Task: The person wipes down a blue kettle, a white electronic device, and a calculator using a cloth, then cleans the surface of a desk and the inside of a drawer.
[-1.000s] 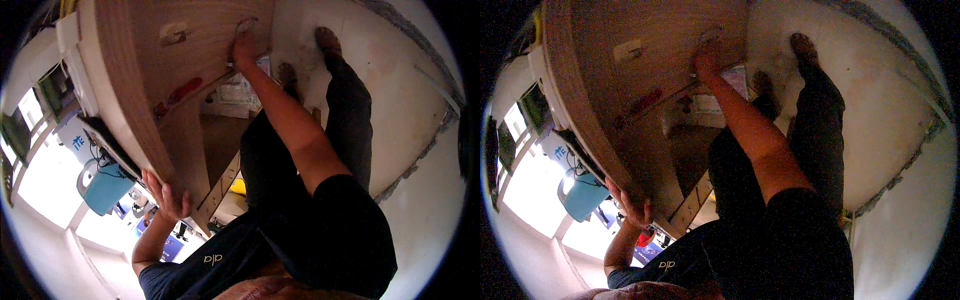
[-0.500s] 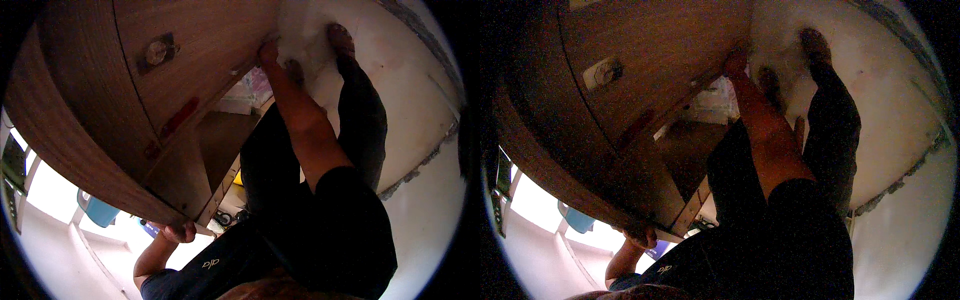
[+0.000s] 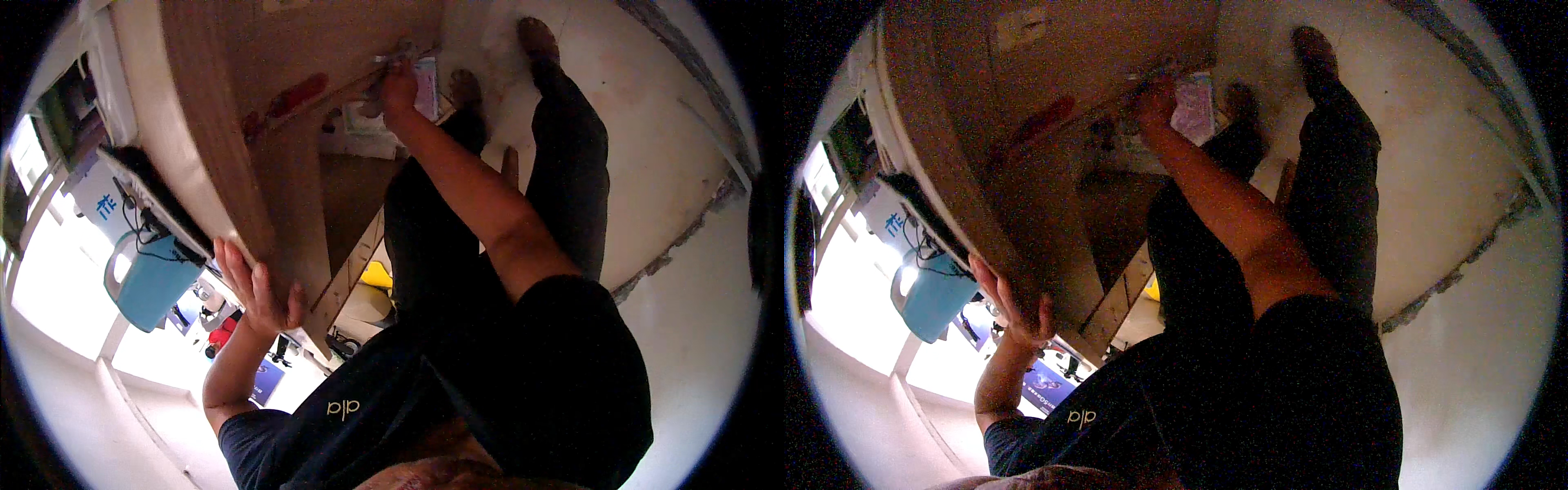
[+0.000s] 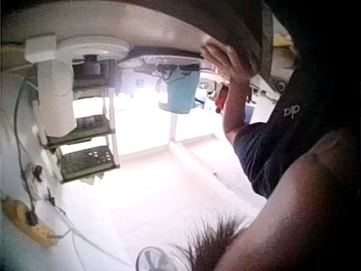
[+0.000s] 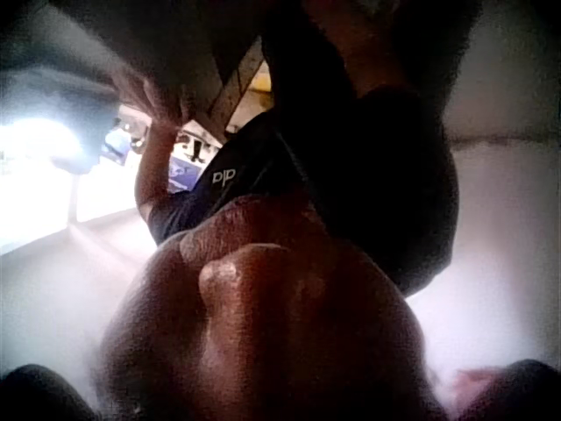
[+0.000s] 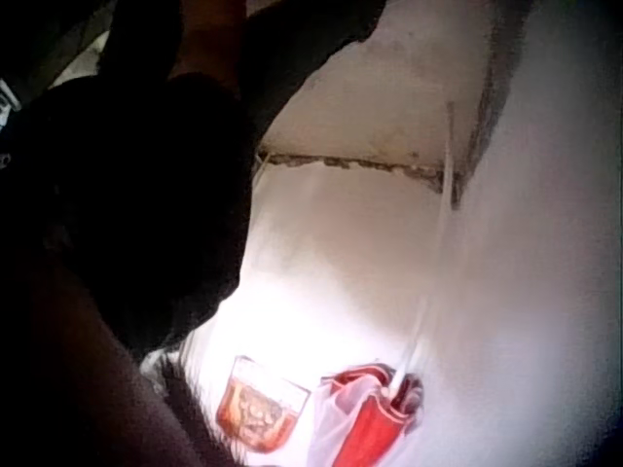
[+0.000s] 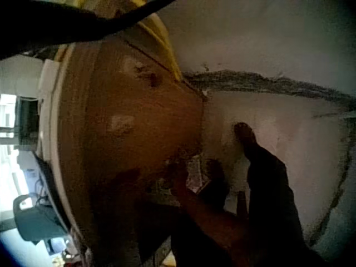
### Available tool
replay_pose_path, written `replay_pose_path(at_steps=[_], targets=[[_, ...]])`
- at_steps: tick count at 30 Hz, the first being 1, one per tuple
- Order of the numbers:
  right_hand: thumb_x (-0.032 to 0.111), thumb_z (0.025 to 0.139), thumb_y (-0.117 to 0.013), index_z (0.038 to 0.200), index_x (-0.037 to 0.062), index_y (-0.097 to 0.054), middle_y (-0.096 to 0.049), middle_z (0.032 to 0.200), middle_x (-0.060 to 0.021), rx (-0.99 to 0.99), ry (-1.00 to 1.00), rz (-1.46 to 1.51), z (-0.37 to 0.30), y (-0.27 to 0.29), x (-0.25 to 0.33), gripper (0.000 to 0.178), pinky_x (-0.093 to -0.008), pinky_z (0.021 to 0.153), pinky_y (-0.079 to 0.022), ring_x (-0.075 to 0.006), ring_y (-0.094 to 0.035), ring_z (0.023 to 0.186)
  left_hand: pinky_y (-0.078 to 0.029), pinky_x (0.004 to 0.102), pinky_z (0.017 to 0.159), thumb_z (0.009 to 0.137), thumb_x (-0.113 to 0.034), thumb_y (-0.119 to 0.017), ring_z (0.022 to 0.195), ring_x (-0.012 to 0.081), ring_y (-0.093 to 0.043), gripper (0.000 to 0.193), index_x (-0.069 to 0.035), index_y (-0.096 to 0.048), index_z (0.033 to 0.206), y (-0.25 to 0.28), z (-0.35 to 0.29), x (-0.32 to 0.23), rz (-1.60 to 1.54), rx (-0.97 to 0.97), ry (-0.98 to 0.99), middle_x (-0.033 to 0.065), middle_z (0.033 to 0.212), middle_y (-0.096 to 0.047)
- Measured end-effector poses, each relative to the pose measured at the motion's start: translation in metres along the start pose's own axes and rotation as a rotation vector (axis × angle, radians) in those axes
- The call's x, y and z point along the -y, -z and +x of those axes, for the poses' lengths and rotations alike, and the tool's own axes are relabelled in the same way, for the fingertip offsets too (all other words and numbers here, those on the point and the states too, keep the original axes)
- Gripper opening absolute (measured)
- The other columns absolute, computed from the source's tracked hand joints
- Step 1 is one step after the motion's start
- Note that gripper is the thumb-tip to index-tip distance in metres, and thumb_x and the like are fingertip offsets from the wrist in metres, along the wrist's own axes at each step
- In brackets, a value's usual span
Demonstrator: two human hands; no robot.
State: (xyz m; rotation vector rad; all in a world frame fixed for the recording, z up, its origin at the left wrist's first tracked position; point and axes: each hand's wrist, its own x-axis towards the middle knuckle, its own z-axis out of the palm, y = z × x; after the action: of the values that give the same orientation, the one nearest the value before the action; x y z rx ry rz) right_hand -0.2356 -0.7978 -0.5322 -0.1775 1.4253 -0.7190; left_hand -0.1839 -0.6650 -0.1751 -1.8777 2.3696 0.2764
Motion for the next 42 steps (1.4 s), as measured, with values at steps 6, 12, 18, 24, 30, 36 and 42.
replay_pose_path(at_steps=[6, 12, 18, 24, 30, 36, 42], targets=[[0.007, 0.093, -0.046, 0.121, -0.0006, -0.06, -0.067, 0.105, -0.0206, 0.234, 0.09, -0.124, -0.071, 0.009, 0.038, 0.032, -0.0398, 0.081, -0.05, -0.0328, -0.064, 0.097, -0.021, 0.07, 0.108, 0.081, -0.02, -0.058, 0.139, 0.0565, -0.024, 0.077, -0.009, -0.029, 0.151, -0.003, 0.009, -0.001, -0.022, -0.071, -0.047, 0.034, 0.154, -0.022], [-0.007, 0.078, -0.055, 0.108, -0.0011, -0.062, -0.064, 0.092, -0.0205, 0.332, 0.445, -0.171, -0.1, 0.016, 0.036, 0.031, -0.0425, 0.08, -0.051, -0.0385, -0.062, 0.093, -0.021, 0.0658, 0.111, 0.08, -0.017, -0.057, 0.141, 0.0545, -0.024, 0.074, -0.009, -0.033, 0.15, -0.003, 0.017, -0.006, -0.01, -0.076, -0.017, 0.0323, 0.154, -0.023], [-0.003, 0.084, -0.046, 0.11, -0.007, -0.06, -0.059, 0.104, -0.0277, 0.437, 0.956, -0.633, -0.139, 0.027, 0.074, 0.03, -0.0483, 0.09, -0.049, -0.0435, -0.057, 0.101, -0.02, 0.0631, 0.112, 0.079, -0.015, -0.058, 0.142, 0.0515, -0.024, 0.074, -0.008, -0.035, 0.149, -0.004, 0.016, -0.001, -0.038, -0.12, -0.024, 0.0308, 0.154, -0.026], [-0.008, 0.068, -0.061, 0.111, -0.0054, -0.057, -0.057, 0.109, -0.0281, 0.51, 0.971, -0.666, -0.157, 0.031, 0.096, 0.043, -0.0485, 0.093, -0.048, -0.045, -0.054, 0.107, -0.019, 0.0624, 0.113, 0.078, -0.015, -0.06, 0.142, 0.0513, -0.024, 0.075, -0.009, -0.035, 0.149, 0.0, 0.018, -0.005, -0.041, -0.1, -0.026, 0.0294, 0.155, -0.025], [-0.011, 0.073, -0.058, 0.113, -0.0019, -0.059, -0.055, 0.113, -0.026, 0.411, 1.036, -0.587, -0.17, 0.03, 0.096, 0.041, -0.0469, 0.091, -0.048, -0.0455, -0.054, 0.106, -0.018, 0.0633, 0.114, 0.075, -0.014, -0.06, 0.143, 0.0516, -0.023, 0.078, -0.012, -0.035, 0.149, -0.004, 0.011, -0.001, -0.035, -0.098, 0.001, 0.0293, 0.155, -0.025], [-0.009, 0.076, -0.061, 0.108, 0.0007, -0.061, -0.049, 0.132, -0.026, 0.403, 1.328, -0.298, -0.153, 0.025, 0.122, 0.034, -0.0486, 0.101, -0.042, -0.0459, -0.047, 0.121, -0.02, 0.0658, 0.111, 0.074, -0.014, -0.059, 0.142, 0.052, -0.024, 0.079, -0.012, -0.036, 0.149, -0.003, 0.011, -0.004, -0.037, -0.093, -0.016, 0.0289, 0.155, -0.024], [-0.008, 0.068, -0.067, 0.105, 0.0005, -0.06, -0.049, 0.134, -0.024, 0.556, 1.343, -0.29, -0.113, 0.005, 0.094, 0.039, -0.0489, 0.108, -0.036, -0.0451, -0.044, 0.124, -0.021, 0.0662, 0.111, 0.076, -0.015, -0.059, 0.141, 0.0537, -0.025, 0.076, -0.01, -0.035, 0.148, -0.004, 0.015, -0.003, -0.049, -0.102, -0.041, 0.0303, 0.155, -0.024]])
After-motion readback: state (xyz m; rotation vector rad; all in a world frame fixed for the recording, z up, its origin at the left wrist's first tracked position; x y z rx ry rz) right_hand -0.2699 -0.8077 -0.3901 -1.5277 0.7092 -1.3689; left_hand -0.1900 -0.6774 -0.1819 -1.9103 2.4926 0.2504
